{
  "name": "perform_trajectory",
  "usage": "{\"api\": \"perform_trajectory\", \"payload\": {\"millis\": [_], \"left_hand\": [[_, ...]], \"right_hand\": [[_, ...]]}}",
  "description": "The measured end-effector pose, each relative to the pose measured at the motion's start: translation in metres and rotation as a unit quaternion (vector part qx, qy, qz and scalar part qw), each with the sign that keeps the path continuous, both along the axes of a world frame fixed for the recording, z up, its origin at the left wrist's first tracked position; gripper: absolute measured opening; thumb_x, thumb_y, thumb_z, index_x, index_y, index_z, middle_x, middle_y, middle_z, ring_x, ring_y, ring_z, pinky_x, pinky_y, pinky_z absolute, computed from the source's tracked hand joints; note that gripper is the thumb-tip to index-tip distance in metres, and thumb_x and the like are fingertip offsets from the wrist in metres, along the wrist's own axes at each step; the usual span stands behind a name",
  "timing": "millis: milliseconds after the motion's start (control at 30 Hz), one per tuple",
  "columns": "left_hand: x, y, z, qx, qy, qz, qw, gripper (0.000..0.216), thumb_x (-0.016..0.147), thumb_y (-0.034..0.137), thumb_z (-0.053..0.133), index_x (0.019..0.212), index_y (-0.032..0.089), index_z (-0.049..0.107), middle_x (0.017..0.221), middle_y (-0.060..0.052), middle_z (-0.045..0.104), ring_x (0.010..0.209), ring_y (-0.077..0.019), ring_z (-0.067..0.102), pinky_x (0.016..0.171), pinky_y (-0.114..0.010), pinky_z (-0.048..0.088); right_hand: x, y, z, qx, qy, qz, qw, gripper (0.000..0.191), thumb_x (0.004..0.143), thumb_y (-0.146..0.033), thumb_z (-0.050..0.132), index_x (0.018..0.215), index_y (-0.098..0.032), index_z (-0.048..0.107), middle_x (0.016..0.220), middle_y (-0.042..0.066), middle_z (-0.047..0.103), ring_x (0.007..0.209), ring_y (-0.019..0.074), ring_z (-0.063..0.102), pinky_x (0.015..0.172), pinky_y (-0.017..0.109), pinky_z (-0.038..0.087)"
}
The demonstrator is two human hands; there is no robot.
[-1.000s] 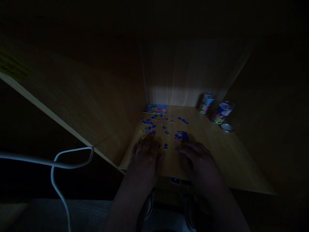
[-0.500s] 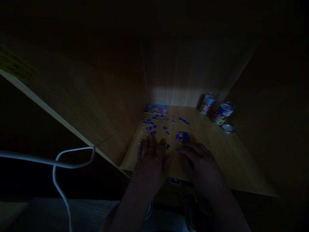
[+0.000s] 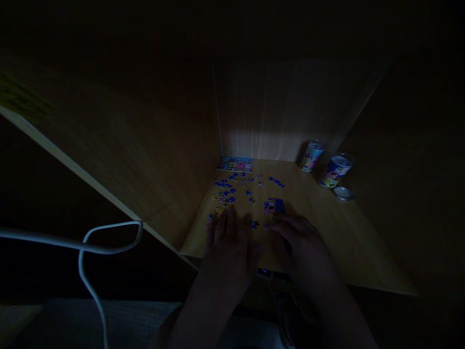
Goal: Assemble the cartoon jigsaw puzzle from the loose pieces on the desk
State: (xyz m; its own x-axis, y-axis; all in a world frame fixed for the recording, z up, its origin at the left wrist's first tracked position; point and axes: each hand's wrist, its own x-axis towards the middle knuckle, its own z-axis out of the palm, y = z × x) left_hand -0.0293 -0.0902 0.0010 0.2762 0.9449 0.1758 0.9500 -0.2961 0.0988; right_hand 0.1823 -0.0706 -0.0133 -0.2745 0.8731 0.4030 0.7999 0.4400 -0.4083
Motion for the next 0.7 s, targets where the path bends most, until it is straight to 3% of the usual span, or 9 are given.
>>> {"api": "perform_trajectory", "payload": {"millis": [333, 700], "left_hand": [[0.000, 0.008, -0.002, -0.036, -0.012, 0.020, 0.999, 0.071, 0.106, 0.056, 0.063, 0.169, 0.032, 0.042, 0.181, -0.017, 0.024, 0.164, -0.0543, 0.016, 0.127, -0.078, 0.025], [-0.004, 0.017, -0.005, 0.001, 0.002, 0.031, 1.000, 0.075, 0.104, 0.065, 0.061, 0.169, 0.033, 0.042, 0.178, -0.022, 0.031, 0.166, -0.0497, 0.018, 0.126, -0.081, 0.019]], "right_hand": [[-0.002, -0.002, 0.003, -0.002, -0.008, -0.007, 1.000, 0.033, 0.098, -0.014, 0.060, 0.122, -0.026, 0.078, 0.134, 0.009, 0.075, 0.122, 0.0300, 0.067, 0.109, 0.054, 0.056], [0.001, -0.001, 0.000, 0.008, 0.001, -0.003, 1.000, 0.030, 0.098, -0.017, 0.061, 0.120, -0.028, 0.078, 0.131, 0.007, 0.077, 0.120, 0.0299, 0.068, 0.107, 0.054, 0.057]]}}
